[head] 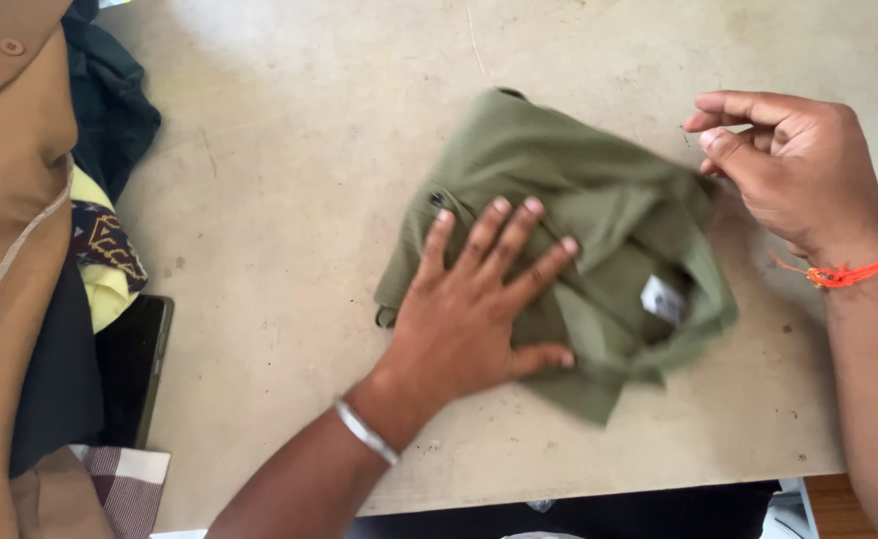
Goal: The person folds an olive green shirt by hand on a table, smoothing the fabric and tucking in the sleeves before folding it into a square and placing it inside a clear plastic bag.
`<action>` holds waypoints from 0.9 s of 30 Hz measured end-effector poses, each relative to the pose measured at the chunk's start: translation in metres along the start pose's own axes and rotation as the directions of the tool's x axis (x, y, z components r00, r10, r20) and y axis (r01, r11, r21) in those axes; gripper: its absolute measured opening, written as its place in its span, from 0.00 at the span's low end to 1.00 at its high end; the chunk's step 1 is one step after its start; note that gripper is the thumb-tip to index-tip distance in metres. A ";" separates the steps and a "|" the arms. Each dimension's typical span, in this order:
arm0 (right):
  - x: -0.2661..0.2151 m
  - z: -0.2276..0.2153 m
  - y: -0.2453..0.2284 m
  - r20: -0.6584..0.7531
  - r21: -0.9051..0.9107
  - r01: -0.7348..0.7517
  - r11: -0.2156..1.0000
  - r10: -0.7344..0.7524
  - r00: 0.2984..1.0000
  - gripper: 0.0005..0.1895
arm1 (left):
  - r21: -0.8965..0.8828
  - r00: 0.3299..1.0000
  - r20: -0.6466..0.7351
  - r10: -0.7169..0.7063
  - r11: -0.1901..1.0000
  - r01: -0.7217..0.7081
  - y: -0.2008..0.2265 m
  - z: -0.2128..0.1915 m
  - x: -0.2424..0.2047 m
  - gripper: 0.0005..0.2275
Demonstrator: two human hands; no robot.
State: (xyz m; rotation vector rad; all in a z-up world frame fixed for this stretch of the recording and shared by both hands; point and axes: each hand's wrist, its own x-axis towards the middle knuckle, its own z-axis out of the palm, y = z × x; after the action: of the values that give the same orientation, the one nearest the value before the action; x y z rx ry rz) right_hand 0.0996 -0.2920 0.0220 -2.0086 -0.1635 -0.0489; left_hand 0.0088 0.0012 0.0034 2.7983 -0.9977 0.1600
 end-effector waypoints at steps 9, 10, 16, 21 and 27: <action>-0.003 -0.002 -0.004 -0.158 0.031 0.124 0.992 -0.117 0.980 0.17 | 0.183 0.866 0.082 -0.493 0.862 0.473 -0.003 -0.026 0.006 0.42; -0.002 -0.002 -0.003 -0.157 0.052 0.120 0.991 -0.111 0.981 0.16 | 0.049 0.906 0.065 -0.418 0.908 0.416 0.003 -0.032 0.000 0.42; -0.008 0.000 -0.002 -0.066 -0.120 0.092 0.989 -0.100 0.993 0.09 | -0.457 0.928 -0.222 -0.299 0.873 0.172 -0.035 -0.054 -0.021 0.35; -0.007 -0.016 0.015 0.335 -0.433 -0.065 0.899 0.228 0.914 0.07 | -0.062 0.862 -0.239 -0.447 0.893 0.445 -0.091 -0.026 -0.032 0.34; -0.035 0.019 -0.010 0.917 -0.383 -0.024 0.923 0.383 0.114 0.23 | -0.080 0.842 -0.138 -0.522 0.853 0.516 -0.083 -0.019 -0.027 0.35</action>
State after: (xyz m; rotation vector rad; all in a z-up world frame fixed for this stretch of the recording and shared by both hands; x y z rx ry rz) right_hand 0.0627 -0.2737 0.0184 -1.9622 -0.7629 1.6424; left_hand 0.0398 0.0850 0.0083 2.8440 -0.1786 0.2747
